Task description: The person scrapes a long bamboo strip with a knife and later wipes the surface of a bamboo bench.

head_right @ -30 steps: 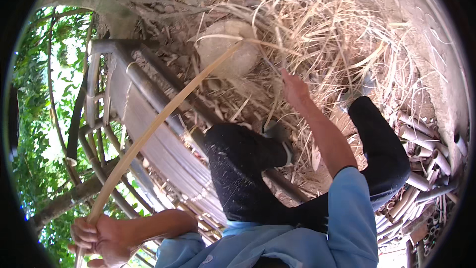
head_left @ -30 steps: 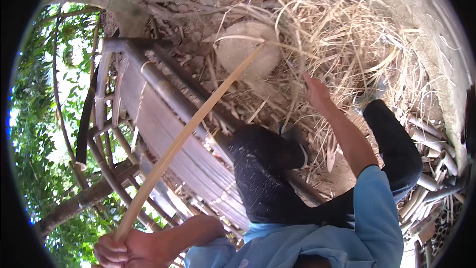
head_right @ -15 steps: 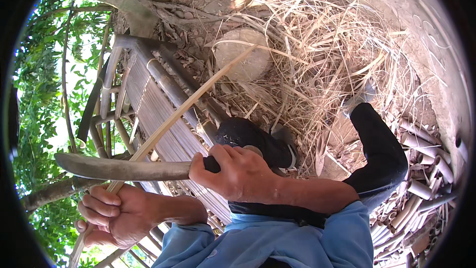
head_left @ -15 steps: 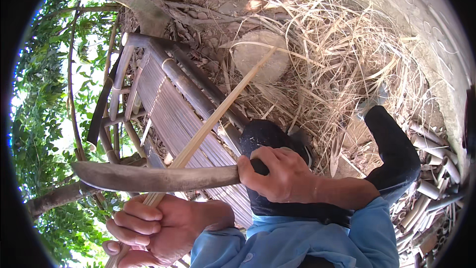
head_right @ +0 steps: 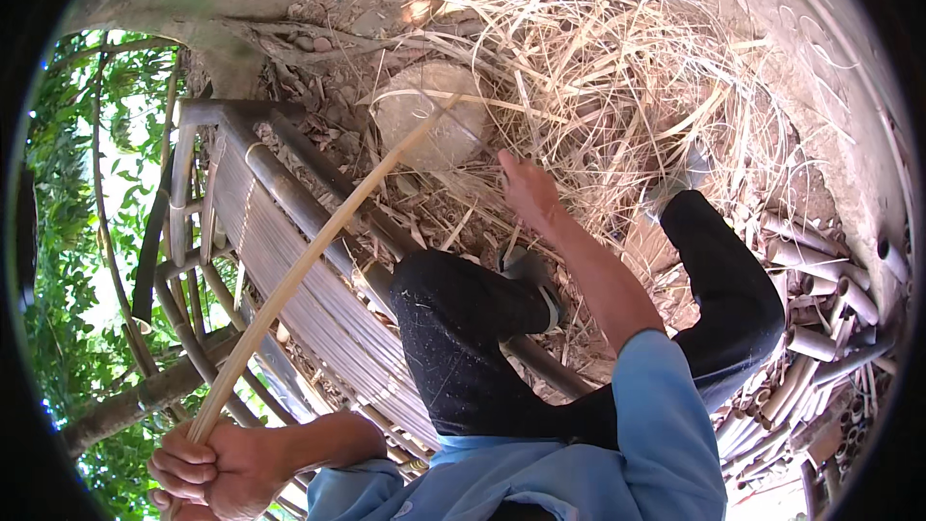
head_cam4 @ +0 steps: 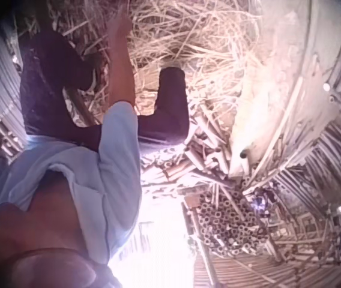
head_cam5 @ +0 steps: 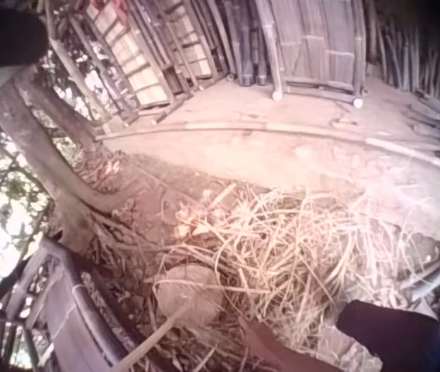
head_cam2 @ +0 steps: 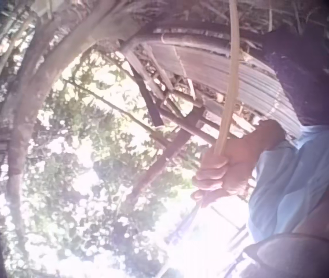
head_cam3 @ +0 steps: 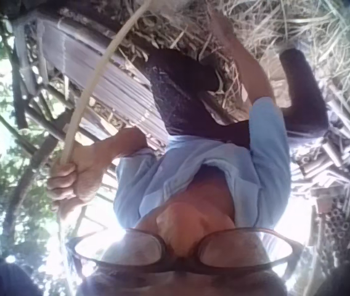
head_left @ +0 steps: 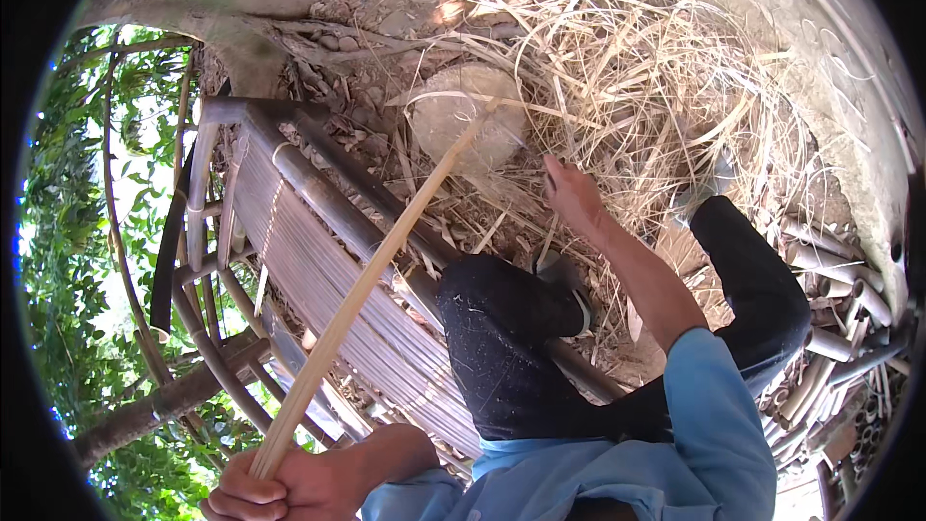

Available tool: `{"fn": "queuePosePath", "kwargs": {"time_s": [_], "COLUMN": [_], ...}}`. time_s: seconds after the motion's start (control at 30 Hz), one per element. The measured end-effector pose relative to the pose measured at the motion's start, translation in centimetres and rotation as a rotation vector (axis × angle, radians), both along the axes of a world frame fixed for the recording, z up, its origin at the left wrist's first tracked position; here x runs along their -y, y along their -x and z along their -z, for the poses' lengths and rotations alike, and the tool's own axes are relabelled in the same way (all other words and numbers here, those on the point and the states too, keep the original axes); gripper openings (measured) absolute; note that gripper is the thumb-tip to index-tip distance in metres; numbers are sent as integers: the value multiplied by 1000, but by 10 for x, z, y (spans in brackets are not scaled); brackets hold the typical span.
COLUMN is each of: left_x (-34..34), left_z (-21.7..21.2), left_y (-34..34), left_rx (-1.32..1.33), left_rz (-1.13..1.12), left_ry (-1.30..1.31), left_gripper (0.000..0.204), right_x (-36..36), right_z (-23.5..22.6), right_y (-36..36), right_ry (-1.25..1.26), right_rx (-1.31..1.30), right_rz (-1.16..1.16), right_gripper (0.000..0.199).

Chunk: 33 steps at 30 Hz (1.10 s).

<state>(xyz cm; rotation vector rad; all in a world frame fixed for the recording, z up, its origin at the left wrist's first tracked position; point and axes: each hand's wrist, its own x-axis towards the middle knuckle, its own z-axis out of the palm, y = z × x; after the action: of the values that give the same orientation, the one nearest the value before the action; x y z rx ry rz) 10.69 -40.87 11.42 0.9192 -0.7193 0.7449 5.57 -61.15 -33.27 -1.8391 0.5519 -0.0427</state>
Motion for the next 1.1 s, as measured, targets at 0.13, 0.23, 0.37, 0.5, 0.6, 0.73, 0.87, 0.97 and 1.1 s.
{"fn": "queuePosePath", "kwargs": {"time_s": [0.13,0.23,0.37,0.5,0.6,0.73,0.87,0.97,1.1], "left_x": [-7,7,98,110,115,95,54,22,12], "left_z": [-13,-22,49,156,146,58,-1,-3,18], "left_y": [-33,-59,-117,-163,-163,-127,-73,-34,22], "left_rx": [-74,-142,-228,-461,-416,-400,-336,-444,-547], "left_rz": [157,138,92,218,178,98,15,127,224], "left_ry": [-104,-270,-570,-857,-793,-660,-555,-568,-675], "left_gripper": [37,26,19,32,29,26,26,24,20], "right_x": [33,24,51,71,100,125,113,75,41], "right_z": [53,22,-49,-131,-202,-262,-310,-354,-393], "right_y": [23,8,15,16,44,93,120,131,138], "right_ry": [378,213,473,529,506,518,396,219,490], "right_rx": [-166,-238,12,172,129,197,331,322,451], "right_rz": [-12,-14,223,333,479,537,577,538,407], "right_gripper": [33,38,28,25,24,22,27,31,37]}}
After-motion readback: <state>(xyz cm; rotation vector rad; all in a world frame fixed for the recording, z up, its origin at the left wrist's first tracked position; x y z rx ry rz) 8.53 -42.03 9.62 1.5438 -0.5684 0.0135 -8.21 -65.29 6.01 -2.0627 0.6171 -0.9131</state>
